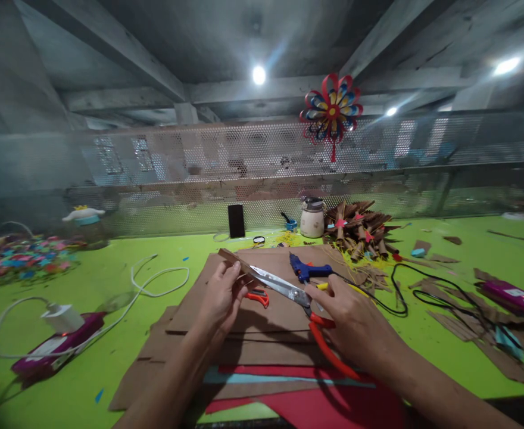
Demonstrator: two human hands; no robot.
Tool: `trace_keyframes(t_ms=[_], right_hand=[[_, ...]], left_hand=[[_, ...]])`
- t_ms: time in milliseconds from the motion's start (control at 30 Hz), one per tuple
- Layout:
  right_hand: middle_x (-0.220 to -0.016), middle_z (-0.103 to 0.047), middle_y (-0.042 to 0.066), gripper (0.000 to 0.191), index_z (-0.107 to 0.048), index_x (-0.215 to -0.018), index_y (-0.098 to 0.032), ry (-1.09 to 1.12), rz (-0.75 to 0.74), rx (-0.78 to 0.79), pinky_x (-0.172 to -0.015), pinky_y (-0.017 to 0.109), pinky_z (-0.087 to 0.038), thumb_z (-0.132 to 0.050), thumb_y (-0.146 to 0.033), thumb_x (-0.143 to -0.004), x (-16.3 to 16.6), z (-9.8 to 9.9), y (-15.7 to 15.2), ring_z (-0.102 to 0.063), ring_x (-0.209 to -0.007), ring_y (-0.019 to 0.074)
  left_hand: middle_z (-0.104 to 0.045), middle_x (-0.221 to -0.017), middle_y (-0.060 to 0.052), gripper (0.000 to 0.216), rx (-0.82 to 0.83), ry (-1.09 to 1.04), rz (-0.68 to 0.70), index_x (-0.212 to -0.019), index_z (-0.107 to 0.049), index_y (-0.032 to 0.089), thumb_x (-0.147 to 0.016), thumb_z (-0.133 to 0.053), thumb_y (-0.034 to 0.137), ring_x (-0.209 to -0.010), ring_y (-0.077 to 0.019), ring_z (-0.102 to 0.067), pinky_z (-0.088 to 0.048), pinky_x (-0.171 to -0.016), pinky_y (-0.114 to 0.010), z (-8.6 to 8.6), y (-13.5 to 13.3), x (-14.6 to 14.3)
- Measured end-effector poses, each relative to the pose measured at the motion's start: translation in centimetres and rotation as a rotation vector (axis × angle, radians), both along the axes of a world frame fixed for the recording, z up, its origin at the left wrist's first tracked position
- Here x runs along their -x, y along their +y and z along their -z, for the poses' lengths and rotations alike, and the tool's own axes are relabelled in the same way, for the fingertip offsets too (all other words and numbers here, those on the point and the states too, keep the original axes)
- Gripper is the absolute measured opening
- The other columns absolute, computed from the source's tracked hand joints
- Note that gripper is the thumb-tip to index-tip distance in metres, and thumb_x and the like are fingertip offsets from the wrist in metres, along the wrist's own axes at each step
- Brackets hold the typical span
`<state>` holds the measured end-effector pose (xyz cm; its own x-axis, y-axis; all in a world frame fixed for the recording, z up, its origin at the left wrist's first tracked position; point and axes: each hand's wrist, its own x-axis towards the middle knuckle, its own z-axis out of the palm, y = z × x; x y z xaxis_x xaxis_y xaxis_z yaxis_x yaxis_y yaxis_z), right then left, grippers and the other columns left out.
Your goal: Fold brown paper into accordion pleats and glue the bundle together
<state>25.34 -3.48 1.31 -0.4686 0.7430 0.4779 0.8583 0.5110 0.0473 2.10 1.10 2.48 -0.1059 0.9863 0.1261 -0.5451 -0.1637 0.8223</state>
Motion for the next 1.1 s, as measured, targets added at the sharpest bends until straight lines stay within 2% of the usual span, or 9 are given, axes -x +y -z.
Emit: trace_keyframes(t_ms=[300,733,1100], right_hand=[[-0.092,-0.048,0.008,0.046,-0.050,-0.117,-0.025,0.019,-0.010,0.016,-0.067,0.032,-0.048,-0.049,-0.010,-0.073,-0.2,0.1,0.1,-0.056,-0.077,0.0202],[-0.088,-0.052,0.007,0.050,-0.050,-0.119,-0.025,-0.027,-0.004,-0.054,-0.058,0.028,-0.045,-0.048,-0.010,-0.072,-0.2,-0.1,-0.1,-0.056,-0.067,0.0176],[-0.096,-0.049,0.010,0.036,-0.050,-0.113,-0.023,-0.008,0.019,0.030,-0.062,0.031,-0.047,-0.046,-0.018,-0.078,0.7,-0.9,-0.6,-0.056,-0.070,0.0187]], left_hand=[[-0.060,-0.073,0.001,0.022,0.001,0.006,0.008,-0.084,-0.047,0.019,-0.070,-0.063,0.026,-0.066,-0.0138,-0.062,-0.049,-0.068,-0.031,0.0,0.1,0.0],[-0.059,-0.072,0.001,0.023,0.014,0.031,0.006,-0.082,-0.046,0.019,-0.069,-0.063,0.027,-0.065,-0.0130,-0.061,-0.049,-0.064,-0.028,-0.1,-0.1,0.0],[-0.056,-0.070,0.002,0.020,-0.017,0.022,0.034,-0.081,-0.046,0.017,-0.071,-0.062,0.025,-0.063,-0.0127,-0.060,-0.050,-0.063,-0.030,0.2,-0.2,-0.5]])
